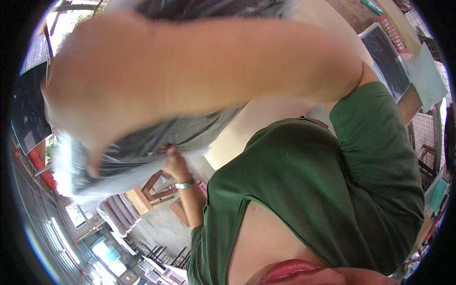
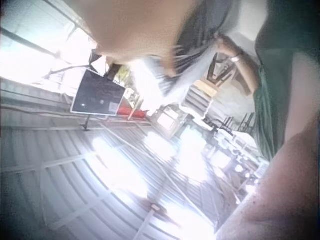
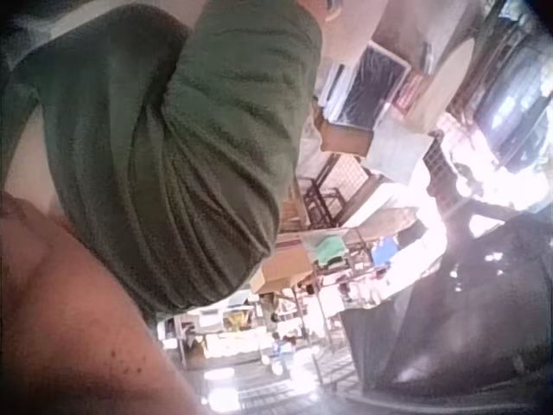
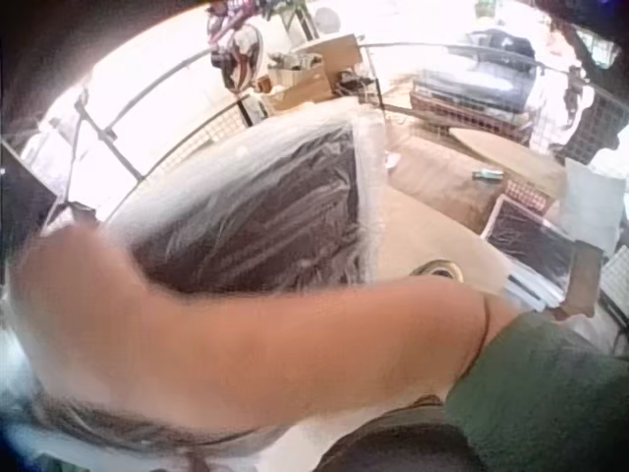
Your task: The person picks up illustration boards and places them into a cardboard box, then wraps several black boards in brown paper by hand and secures the paper using tape from a dispenser.
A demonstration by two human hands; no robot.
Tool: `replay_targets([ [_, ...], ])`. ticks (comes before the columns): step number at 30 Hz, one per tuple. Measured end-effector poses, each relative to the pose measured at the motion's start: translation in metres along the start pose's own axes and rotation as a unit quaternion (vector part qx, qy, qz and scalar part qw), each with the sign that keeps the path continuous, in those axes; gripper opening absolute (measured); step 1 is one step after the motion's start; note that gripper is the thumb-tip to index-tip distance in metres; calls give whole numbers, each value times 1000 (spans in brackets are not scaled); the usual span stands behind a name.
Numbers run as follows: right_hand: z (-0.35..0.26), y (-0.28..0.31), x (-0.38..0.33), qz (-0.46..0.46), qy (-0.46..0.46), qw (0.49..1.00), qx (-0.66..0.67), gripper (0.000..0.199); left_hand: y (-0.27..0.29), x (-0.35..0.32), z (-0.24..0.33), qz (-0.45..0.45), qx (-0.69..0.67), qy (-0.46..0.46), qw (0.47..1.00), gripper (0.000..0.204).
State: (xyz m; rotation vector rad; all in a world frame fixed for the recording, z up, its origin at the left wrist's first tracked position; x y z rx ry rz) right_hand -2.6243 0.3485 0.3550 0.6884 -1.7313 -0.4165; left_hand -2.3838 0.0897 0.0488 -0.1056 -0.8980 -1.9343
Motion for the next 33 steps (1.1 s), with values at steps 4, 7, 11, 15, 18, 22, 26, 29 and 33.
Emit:
replay_targets([
  [4,-2,-101,-58,-148,2,981,-125,49,-54,-15,23,-68,-264,39,961,48],
  [7,-2,-98,-65,-156,-2,979,-133,49,-54,-4,113,-72,-421,12,904,39],
  [11,17,-81,-65,-222,-52,972,-63,48,-37,-3,77,50,-405,120,905,28],
  [15,110,4,-107,-164,-107,969,-153,57,-40,3,81,35,-410,101,906,44],
  [18,142,75,-130,-65,-75,995,-8,76,-71,4,84,-70,-490,116,861,58],
  [22,226,17,-177,188,-212,875,393,86,-63,10,67,-34,-465,118,877,70],
  [26,237,0,-193,201,-320,894,242,62,-70,22,98,47,-359,197,911,66],
  [29,213,21,-187,234,-318,890,228,80,-72,45,129,-74,-457,94,882,63],
  [33,189,27,-195,244,-272,890,272,58,-72,61,83,-148,-513,88,841,62],
])
Point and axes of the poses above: each hand's wrist, its own x-axis towards the middle knuckle, its own y-axis out of the back of the hand, z = x × y, the point moved 10 cm from there along x, towards the middle knuckle, and after that the axes turned 1 degree about -x, right-handed, at the moved point
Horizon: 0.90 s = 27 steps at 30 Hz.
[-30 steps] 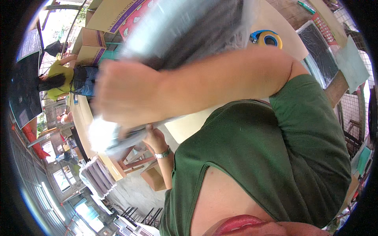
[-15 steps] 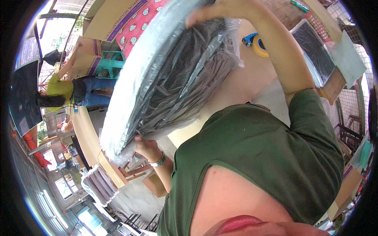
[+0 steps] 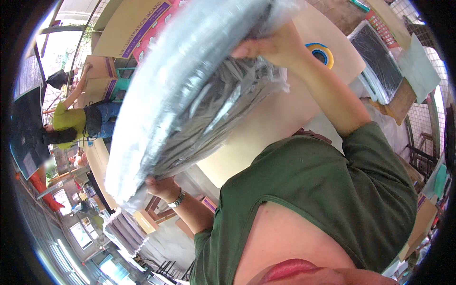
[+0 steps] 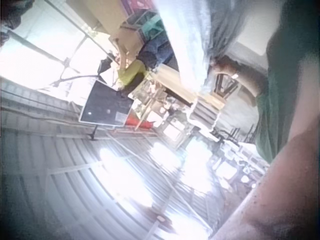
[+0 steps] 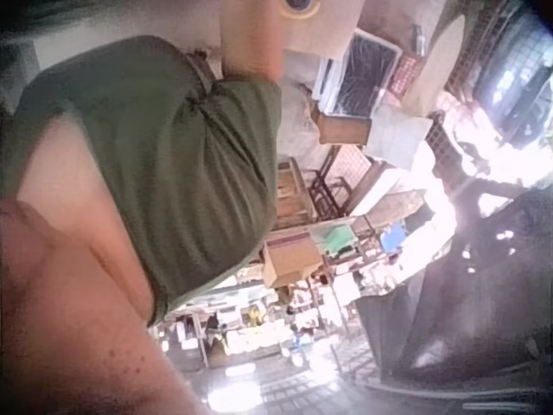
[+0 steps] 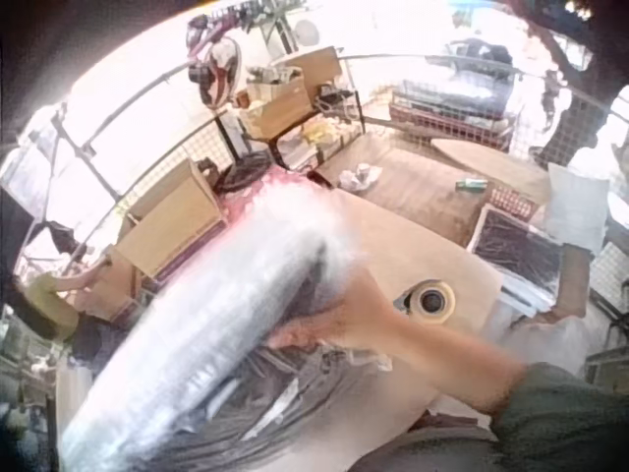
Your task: The person picks up illustration boards and places them into a cardboard box, then wraps several black boards in brown paper by hand and secures the paper using tape from a dispenser.
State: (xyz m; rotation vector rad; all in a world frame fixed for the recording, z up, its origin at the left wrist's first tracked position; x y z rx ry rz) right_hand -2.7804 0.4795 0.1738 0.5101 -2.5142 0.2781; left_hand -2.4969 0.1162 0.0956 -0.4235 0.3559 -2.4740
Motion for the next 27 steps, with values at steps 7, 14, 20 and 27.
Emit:
replay_targets([
  [7,106,17,-71,-69,-189,975,-98,67,78,-25,-91,-17,555,-42,831,29],
  [14,289,26,-170,-26,-264,963,-45,52,106,-76,-282,66,335,272,900,47],
  [20,293,51,-171,-3,-429,864,-265,60,51,-61,-286,192,151,220,944,39],
  [27,328,76,-193,-99,-551,700,-444,96,71,-64,-346,128,458,419,773,79],
])
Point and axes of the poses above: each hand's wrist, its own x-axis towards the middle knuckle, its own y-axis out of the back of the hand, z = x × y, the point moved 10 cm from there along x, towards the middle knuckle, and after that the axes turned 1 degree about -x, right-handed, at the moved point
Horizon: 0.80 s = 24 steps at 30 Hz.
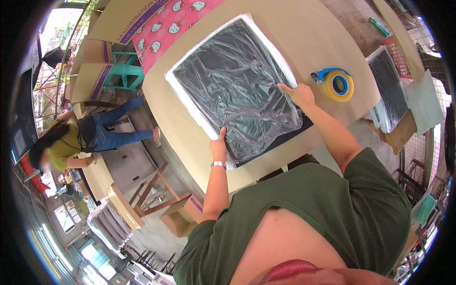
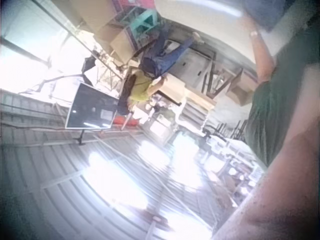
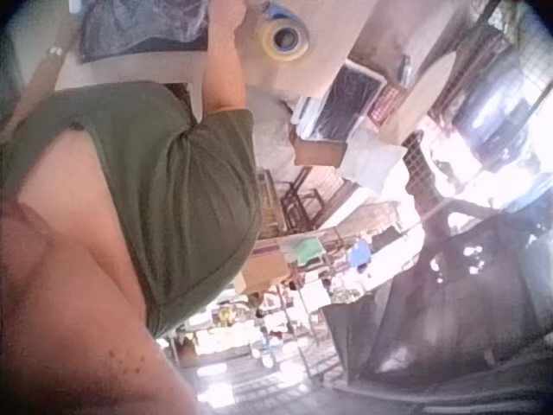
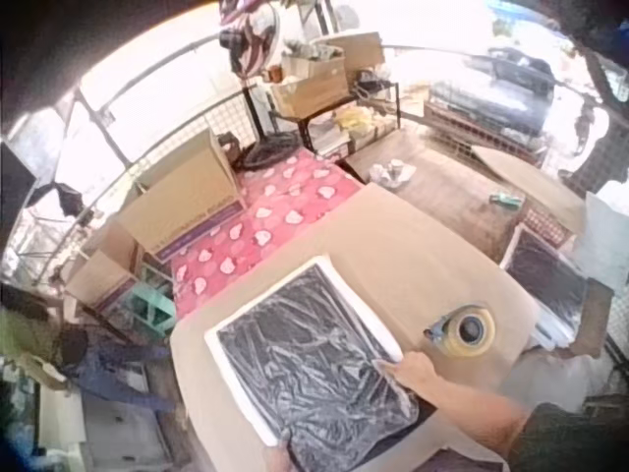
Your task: The person picks up illustration boards and places them into a cardboard box, then wraps several black boards in brown paper by hand and secures the paper using tape from a dispenser.
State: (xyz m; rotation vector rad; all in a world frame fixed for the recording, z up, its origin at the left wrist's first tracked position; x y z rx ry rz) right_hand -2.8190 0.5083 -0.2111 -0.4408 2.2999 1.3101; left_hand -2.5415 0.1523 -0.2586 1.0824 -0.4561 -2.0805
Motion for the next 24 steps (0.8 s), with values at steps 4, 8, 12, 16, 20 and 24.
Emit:
replay_targets([
  [4,10,-3,2,-36,-27,999,-4,95,-6,9,-10,-7,44,9,999,88],
  [8,-5,-4,22,23,18,999,35,97,3,31,-13,28,-25,-47,998,88],
  [12,9,-9,27,-62,-17,998,10,98,-10,30,8,16,42,-4,999,90],
  [16,4,-7,28,-30,-4,1000,6,100,-6,24,19,9,66,8,998,87],
  [20,-2,-7,26,-30,1,1000,-5,102,-5,27,14,0,11,6,1000,84],
  [24,11,-10,36,-10,11,1000,-1,103,-16,20,29,-30,-58,-5,998,80],
])
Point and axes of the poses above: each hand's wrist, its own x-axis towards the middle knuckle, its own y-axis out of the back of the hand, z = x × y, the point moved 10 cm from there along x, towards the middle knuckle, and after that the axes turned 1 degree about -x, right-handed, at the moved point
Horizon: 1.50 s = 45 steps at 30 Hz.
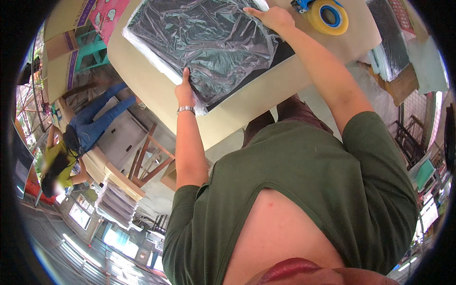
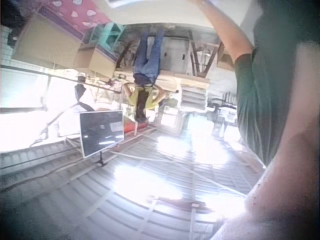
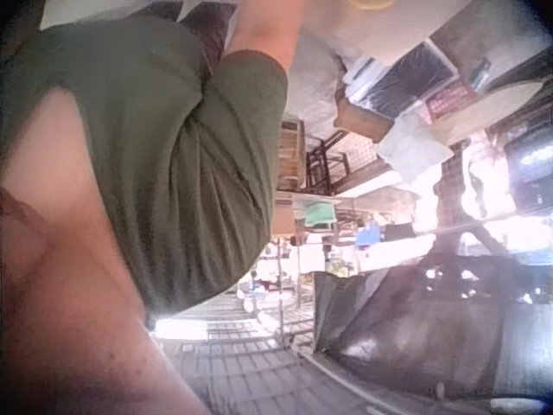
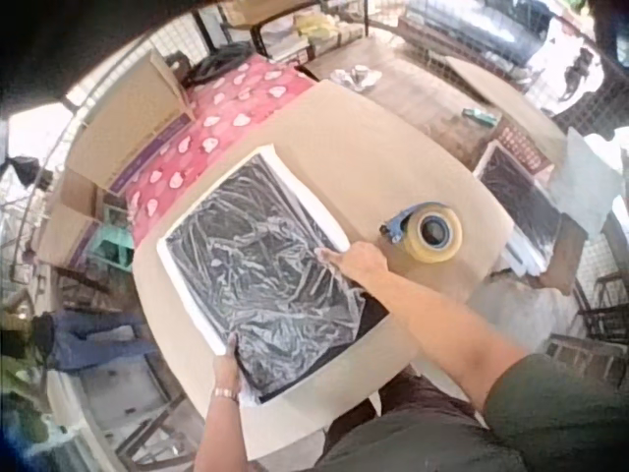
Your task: The person picks up illustration boards and places them into a cardboard box, then wraps several black boards in brown paper by hand and secures the paper using tape from a dispenser.
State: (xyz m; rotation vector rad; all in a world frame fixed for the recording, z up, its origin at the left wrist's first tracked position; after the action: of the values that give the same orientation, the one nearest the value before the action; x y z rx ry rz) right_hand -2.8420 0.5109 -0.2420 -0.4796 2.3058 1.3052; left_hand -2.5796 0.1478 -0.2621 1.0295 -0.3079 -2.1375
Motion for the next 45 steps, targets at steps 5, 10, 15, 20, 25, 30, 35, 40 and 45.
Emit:
replay_targets([
  [5,-19,11,-34,-265,-90,960,31,80,5,-15,-5,0,36,39,999,80],
  [10,-2,2,-2,14,38,997,60,93,2,-8,-1,-4,8,-4,1000,80],
  [15,-5,-12,2,-23,43,998,-36,103,13,-8,-12,11,7,0,1000,80],
  [20,-3,-5,-1,-45,48,998,-9,105,7,-6,-6,5,8,-4,1000,81],
  [25,-3,32,-47,35,156,969,186,71,10,-10,-5,-12,31,-25,999,87],
  [30,117,170,-83,262,174,894,318,29,40,-20,-14,98,62,24,993,94],
  [35,398,233,-17,331,-179,921,-103,50,-55,-96,155,113,169,-437,876,62],
  [40,345,238,-9,265,-145,945,-127,45,-290,-259,224,-277,280,-572,719,58],
  [45,296,269,-40,347,-24,926,-146,24,-413,-263,189,-181,508,-582,608,47],
])
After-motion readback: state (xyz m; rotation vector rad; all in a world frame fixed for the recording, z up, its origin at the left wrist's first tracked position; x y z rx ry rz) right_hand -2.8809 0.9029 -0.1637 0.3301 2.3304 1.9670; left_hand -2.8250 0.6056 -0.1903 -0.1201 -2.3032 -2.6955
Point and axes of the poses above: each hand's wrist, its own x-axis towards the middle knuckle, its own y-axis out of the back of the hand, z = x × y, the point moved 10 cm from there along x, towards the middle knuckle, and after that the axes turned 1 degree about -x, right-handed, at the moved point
